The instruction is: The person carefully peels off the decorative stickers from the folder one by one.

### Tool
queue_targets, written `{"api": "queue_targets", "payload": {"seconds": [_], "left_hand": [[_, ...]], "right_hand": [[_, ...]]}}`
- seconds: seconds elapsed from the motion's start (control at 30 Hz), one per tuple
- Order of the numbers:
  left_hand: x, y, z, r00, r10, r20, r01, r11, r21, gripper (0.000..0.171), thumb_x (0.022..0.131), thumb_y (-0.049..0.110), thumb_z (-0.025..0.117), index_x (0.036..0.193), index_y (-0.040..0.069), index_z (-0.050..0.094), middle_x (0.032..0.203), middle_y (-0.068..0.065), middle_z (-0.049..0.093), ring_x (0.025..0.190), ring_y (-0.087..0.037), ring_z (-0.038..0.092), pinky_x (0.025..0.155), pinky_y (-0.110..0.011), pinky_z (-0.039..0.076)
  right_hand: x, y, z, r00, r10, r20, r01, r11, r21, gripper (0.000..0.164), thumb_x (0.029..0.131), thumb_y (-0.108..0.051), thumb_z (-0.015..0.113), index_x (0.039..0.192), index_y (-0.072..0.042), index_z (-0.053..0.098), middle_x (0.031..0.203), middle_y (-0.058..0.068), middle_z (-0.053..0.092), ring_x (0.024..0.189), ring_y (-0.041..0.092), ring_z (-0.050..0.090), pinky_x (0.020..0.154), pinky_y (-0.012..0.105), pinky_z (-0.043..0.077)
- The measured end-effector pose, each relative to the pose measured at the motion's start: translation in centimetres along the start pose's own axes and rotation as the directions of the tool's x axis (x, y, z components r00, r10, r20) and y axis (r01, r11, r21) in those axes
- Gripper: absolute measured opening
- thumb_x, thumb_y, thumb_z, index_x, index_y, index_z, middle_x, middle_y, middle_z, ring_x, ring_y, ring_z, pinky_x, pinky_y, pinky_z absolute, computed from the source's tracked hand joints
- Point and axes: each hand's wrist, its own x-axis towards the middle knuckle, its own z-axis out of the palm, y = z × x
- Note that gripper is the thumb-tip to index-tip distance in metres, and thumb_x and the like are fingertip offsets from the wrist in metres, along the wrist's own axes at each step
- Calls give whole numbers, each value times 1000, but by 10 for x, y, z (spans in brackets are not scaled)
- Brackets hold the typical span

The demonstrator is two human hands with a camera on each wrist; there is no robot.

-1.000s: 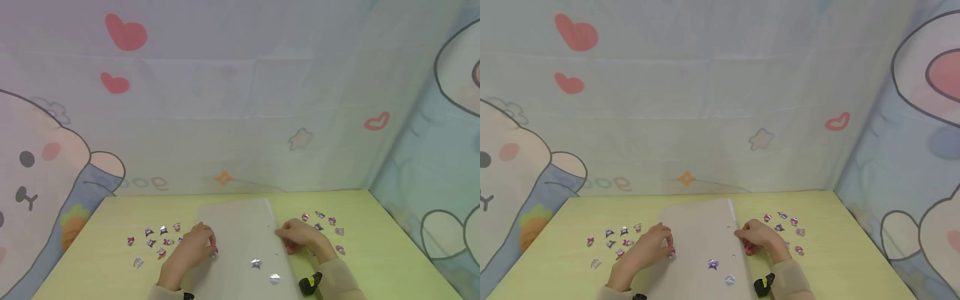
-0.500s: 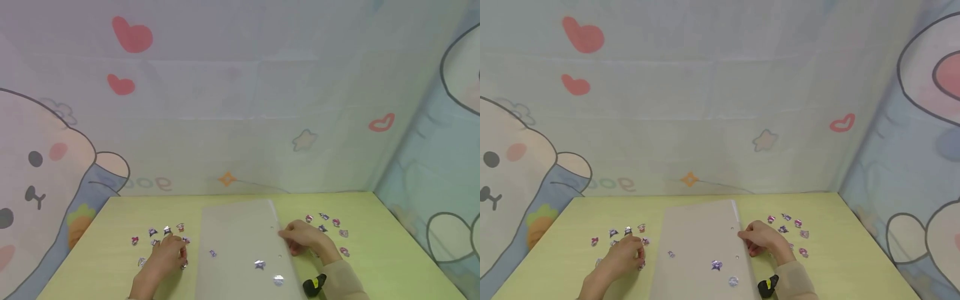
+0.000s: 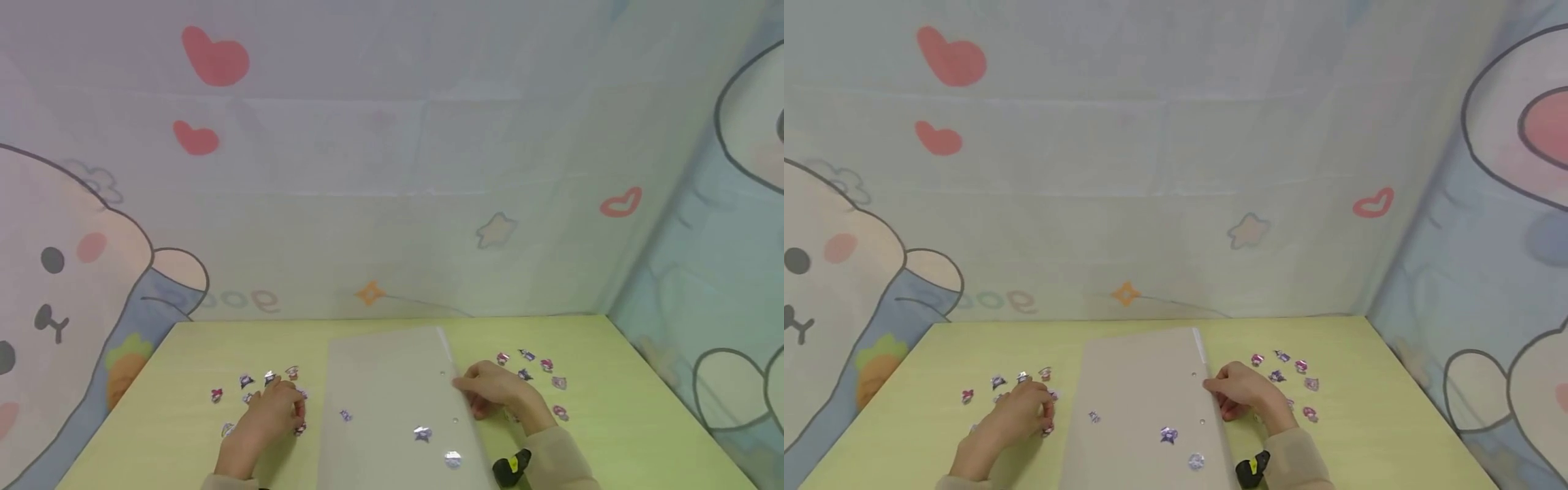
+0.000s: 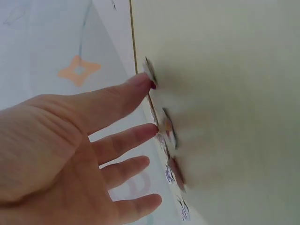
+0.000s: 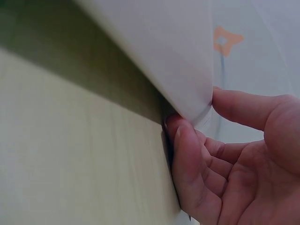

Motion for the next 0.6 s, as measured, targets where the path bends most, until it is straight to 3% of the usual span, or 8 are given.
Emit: {"api": "queue_targets", "payload": {"seconds": [0.17,0.4,0.5,0.6], "left_hand": [[-1,1,-4,999,-49,22,50,999,-16,27,79,8,79,69,17,56,132,-23,53,135,-57,22,96,-80,19],[0,1,-4,997,-75,-11,76,996,51,20,79,13,80,90,13,63,139,-27,44,138,-55,15,98,-78,17],[-1,3,-5,996,-88,-25,90,992,93,36,78,13,80,111,7,65,143,-31,38,139,-54,15,100,-77,16],[-2,4,-7,994,-101,-28,104,986,127,55,78,12,80,128,2,58,144,-33,37,139,-54,15,101,-76,16]], "right_hand": [[0,-1,1,1000,-1,10,1,1000,-3,23,96,-23,62,95,0,63,78,12,61,57,17,58,56,29,54],[-2,-3,0,1000,2,-9,-2,1000,-8,22,96,-22,61,94,0,63,77,13,61,57,18,58,56,30,54],[-3,-3,1,1000,2,-11,-2,1000,-8,22,97,-22,61,94,0,63,76,13,61,56,18,57,55,30,53],[-3,-3,1,1000,2,-12,-2,1000,-10,22,97,-22,61,93,0,63,76,13,61,55,18,57,54,29,53]]}}
